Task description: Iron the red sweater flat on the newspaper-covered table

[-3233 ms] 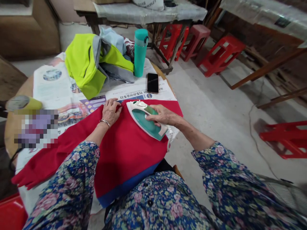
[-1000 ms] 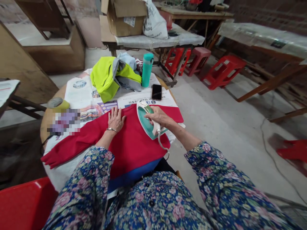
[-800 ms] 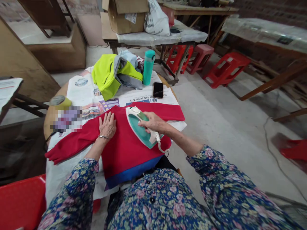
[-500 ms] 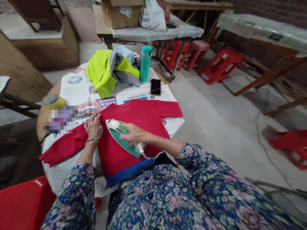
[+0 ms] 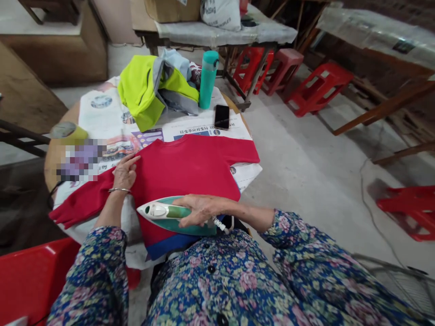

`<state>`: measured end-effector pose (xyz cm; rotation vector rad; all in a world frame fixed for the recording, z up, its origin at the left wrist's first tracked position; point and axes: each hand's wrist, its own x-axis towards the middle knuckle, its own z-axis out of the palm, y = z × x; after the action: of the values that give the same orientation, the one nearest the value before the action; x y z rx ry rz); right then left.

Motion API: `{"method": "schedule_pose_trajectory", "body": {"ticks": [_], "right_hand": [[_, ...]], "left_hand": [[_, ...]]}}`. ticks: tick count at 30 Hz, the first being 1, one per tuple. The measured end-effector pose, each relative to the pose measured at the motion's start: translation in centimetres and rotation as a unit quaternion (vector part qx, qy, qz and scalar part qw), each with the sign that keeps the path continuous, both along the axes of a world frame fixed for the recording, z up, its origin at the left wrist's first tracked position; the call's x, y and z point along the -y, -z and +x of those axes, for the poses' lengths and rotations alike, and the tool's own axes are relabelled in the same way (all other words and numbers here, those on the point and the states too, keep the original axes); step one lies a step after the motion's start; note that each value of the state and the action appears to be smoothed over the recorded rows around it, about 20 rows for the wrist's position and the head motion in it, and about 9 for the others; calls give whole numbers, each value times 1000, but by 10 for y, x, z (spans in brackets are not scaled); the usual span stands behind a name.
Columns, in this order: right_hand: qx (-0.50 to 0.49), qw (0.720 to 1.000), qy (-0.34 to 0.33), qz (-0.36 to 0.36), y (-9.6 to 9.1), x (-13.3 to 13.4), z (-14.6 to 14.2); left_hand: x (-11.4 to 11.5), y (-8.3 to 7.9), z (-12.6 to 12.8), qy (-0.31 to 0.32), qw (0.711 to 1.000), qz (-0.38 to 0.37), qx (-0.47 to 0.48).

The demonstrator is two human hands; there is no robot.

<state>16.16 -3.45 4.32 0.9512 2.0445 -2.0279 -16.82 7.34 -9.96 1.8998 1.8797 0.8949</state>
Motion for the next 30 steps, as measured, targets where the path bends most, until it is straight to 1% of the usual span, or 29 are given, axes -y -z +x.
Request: {"method": "schedule_pose_trajectory", "body": {"ticks": [3,6,9,11,14,18,20,22,24,26,30], "right_hand": [[-8,999,43,10,3,-2,-4],[-26,990,134,19,10,-8,-12],[-23,971,232,58,16,-22,-22],[-17,953,289,92,18,-35,-28],[-4,929,347,132,18,-59,-40],[-12,917,374,141,20,-85,-66],[-29,909,394,135,22,-89,-81],[-42,904,409,118,24,-86,-92],[-43,907,409,93,26,-75,-97],[-32,921,383,70,27,-58,-93],[-25,950,306,54,29,-13,-70]], "left_hand": [[2,0,-5,30,999,7,-12],[7,3,-3,24,999,15,-23],[12,5,8,8,999,21,-42],[14,5,15,-12,998,18,-56],[16,5,24,-32,997,8,-66],[17,7,28,-42,997,3,-71],[17,7,29,-44,997,3,-69],[17,7,30,-49,997,0,-66],[16,7,30,-56,996,-5,-65],[15,6,30,-58,996,-7,-64],[14,4,30,-61,997,5,-52]]}}
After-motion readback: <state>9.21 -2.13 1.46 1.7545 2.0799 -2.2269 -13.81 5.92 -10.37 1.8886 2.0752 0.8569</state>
